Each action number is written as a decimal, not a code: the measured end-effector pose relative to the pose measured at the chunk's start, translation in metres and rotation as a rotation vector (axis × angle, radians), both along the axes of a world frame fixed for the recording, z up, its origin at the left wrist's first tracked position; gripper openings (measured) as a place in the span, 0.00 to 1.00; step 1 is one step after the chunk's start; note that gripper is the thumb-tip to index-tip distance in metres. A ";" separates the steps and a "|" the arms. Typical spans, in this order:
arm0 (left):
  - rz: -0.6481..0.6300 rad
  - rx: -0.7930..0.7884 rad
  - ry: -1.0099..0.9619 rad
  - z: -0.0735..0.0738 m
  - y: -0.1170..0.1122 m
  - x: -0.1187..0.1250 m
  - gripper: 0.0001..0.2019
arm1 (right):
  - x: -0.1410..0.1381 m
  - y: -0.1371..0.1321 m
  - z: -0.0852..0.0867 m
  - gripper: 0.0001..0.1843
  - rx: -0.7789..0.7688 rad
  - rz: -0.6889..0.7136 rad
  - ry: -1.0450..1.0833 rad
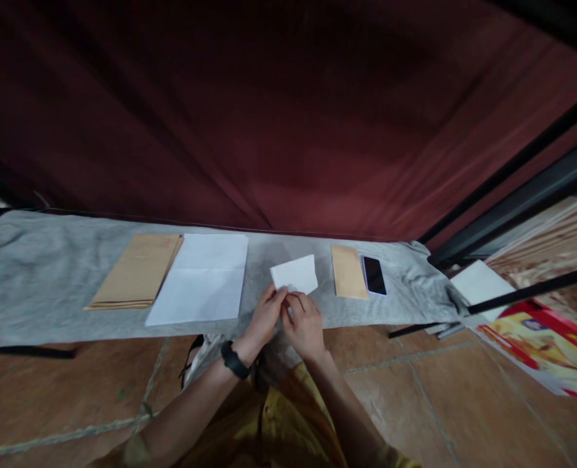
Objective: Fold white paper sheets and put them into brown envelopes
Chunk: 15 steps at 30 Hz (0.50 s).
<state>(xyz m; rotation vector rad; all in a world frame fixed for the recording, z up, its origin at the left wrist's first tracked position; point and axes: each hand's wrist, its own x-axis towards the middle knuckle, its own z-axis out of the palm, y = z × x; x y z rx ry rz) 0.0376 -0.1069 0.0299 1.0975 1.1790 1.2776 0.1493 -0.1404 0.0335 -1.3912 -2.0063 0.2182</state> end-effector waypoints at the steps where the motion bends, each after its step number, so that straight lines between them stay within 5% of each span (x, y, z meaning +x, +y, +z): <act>1: 0.017 -0.038 -0.018 -0.006 0.002 -0.002 0.20 | 0.002 0.000 -0.006 0.15 -0.006 0.012 0.028; 7: 0.018 -0.160 0.017 -0.039 0.012 -0.017 0.16 | 0.036 0.021 -0.052 0.24 -0.026 -0.250 0.257; 11: 0.019 -0.224 -0.028 -0.048 0.018 -0.013 0.14 | 0.057 0.040 -0.083 0.30 -0.331 -0.315 0.534; 15: 0.086 -0.251 -0.036 -0.053 0.029 -0.002 0.11 | 0.065 0.054 -0.095 0.34 -0.492 -0.339 0.812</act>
